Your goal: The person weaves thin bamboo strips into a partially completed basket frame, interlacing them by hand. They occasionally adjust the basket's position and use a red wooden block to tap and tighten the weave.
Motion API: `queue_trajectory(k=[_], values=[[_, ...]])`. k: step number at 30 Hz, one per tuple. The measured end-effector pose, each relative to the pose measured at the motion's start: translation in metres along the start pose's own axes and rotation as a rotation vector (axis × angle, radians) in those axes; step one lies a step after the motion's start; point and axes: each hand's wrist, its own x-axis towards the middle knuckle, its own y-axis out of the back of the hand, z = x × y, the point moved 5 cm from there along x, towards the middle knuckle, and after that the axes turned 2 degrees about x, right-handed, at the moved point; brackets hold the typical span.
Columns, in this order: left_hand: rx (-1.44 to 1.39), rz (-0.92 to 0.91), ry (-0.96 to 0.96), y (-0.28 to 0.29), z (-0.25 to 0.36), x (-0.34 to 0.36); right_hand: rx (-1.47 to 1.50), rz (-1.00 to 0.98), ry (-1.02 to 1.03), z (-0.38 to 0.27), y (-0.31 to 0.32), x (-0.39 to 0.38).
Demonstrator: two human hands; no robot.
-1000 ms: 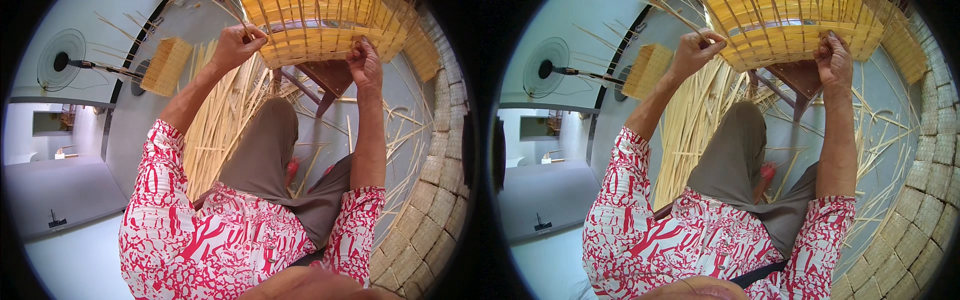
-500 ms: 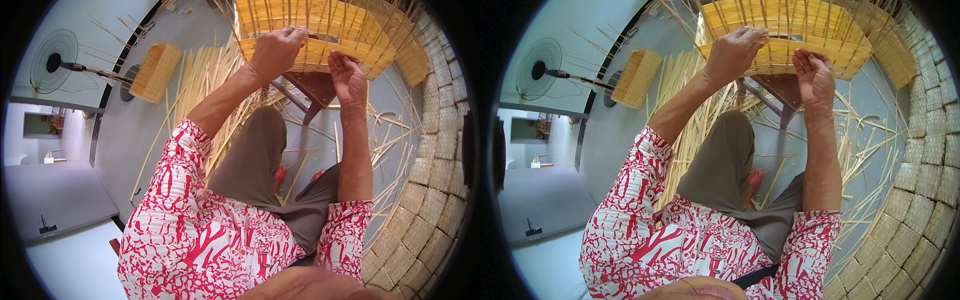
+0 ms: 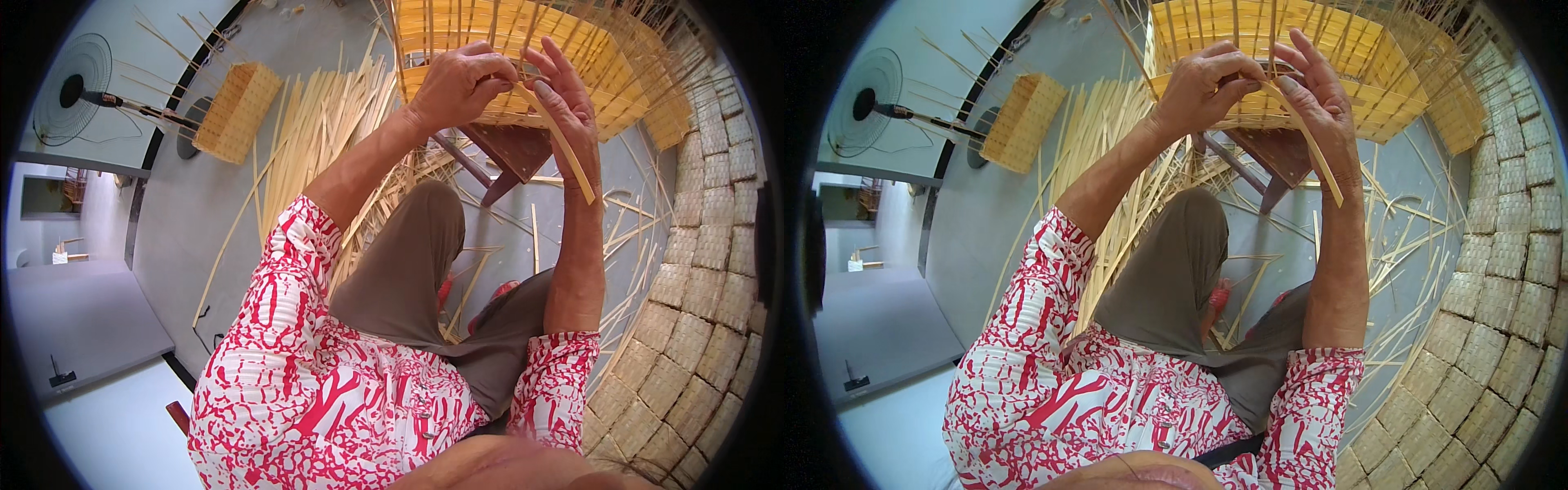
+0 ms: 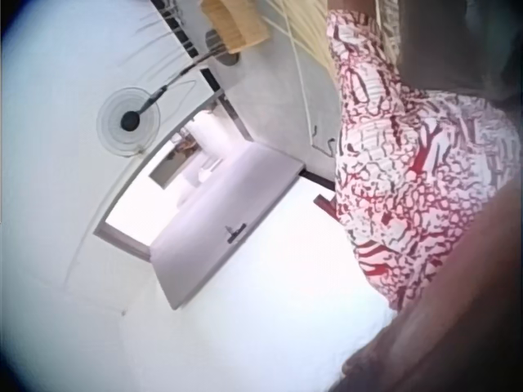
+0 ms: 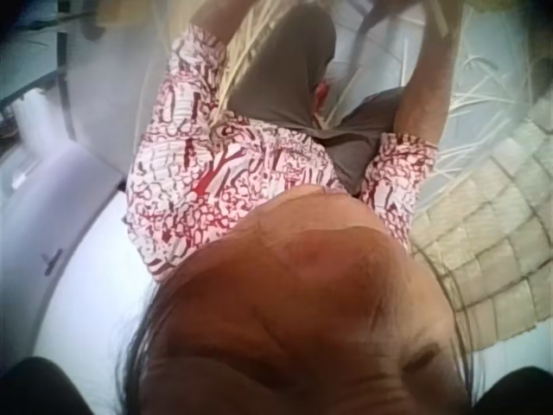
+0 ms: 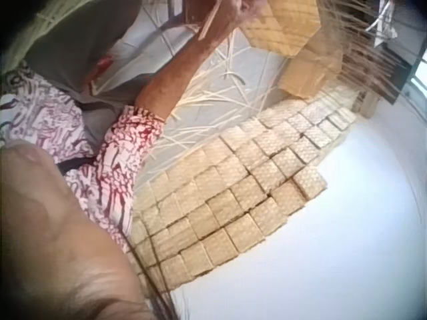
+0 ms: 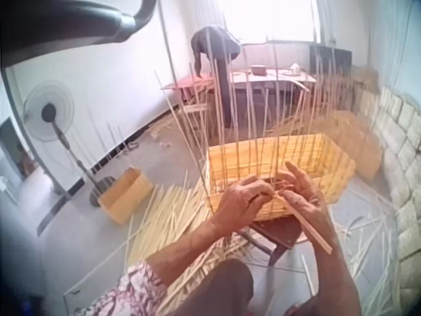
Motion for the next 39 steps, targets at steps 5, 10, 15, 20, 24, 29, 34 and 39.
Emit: queue_trajectory(k=[5, 10, 15, 20, 24, 29, 34, 39], values=[[-0.094, -0.023, 0.003, -0.010, -0.009, 0.001, -0.210, -0.028, -0.025, 0.006, 0.013, 0.002], [-0.154, -0.021, 0.148, -0.023, -0.023, 0.006, 0.224, 0.397, -0.031, 0.033, 0.032, -0.006], [0.190, 0.085, 0.260, -0.038, -0.030, 0.011, 0.748, 0.736, -0.331, 0.059, 0.029, -0.020], [0.500, -0.122, 0.200, -0.064, -0.007, 0.010, 0.556, 0.357, -0.057, 0.049, 0.028, -0.005], [0.504, -0.083, 0.174, -0.043, -0.011, 0.014, 0.448, 0.364, -0.118, 0.044, 0.036, -0.005], [0.269, 0.047, 0.165, -0.013, -0.007, -0.015, 0.559, 0.615, -0.388, 0.076, 0.106, -0.044], [0.272, 0.202, -0.201, -0.007, 0.017, -0.027, 0.549, 0.649, -0.411, 0.070, 0.101, -0.047], [0.316, 0.237, 0.014, -0.001, 0.027, -0.016, 0.463, 0.725, -0.338, 0.059, 0.106, -0.041]])
